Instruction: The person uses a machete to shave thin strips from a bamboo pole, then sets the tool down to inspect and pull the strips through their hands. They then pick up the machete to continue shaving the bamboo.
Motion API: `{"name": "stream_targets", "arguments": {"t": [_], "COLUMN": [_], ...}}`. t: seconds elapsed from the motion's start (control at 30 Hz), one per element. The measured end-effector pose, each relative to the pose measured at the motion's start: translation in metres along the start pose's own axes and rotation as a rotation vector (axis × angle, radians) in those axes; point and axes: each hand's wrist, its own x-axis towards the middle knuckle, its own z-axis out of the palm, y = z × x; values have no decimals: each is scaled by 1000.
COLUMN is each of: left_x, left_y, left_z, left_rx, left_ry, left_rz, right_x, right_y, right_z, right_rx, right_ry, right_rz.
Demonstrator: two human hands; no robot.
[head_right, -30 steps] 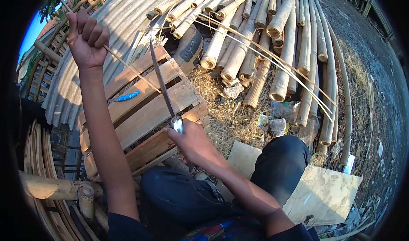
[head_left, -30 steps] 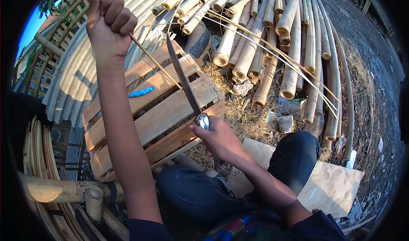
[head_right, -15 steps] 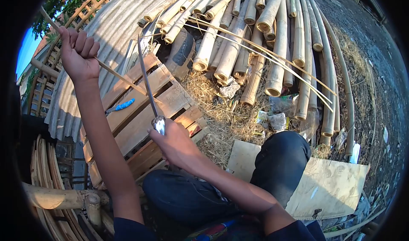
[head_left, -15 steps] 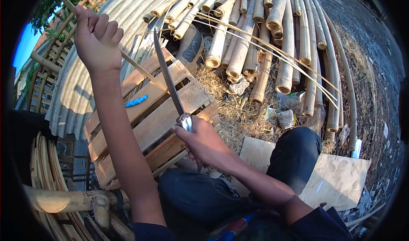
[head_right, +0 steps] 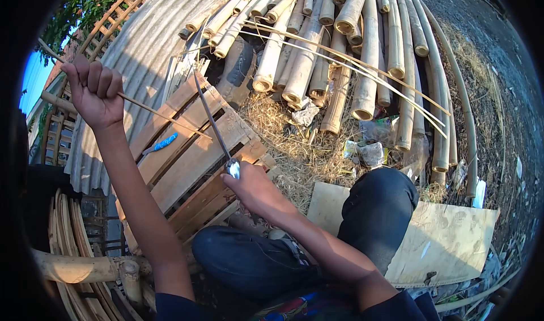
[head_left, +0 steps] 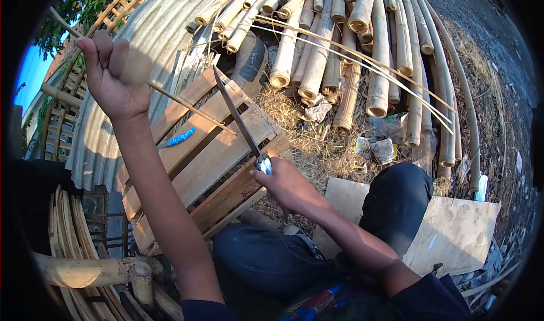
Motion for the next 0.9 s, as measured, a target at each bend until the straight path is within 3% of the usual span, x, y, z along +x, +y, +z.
{"name": "stream_targets", "arguments": {"t": [0.07,0.23,0.3,0.33,0.5,0.57,0.73,0.9], "left_x": [-1,-1,0,0,6,9,13,13], "left_y": [-3,1,0,-1,-10,-13,-24,-23], "left_z": [12,9,15,15,14,24,30,28], "left_rx": [75,28,164,244,344,343,303,288], "left_ry": [115,74,313,384,523,571,453,435], "left_rz": [34,-16,-13,10,107,98,92,108], "right_x": [28,47,54,42,17,13,-2,7], "right_y": [14,16,26,20,-10,-29,-73,-15], "right_z": [2,-16,-12,-12,8,9,2,19], "right_rx": [-89,-177,513,627,747,932,868,824], "right_ry": [144,-6,-174,-208,-176,-306,-343,-263], "right_rz": [-233,-381,14,38,53,75,-83,-20]}}
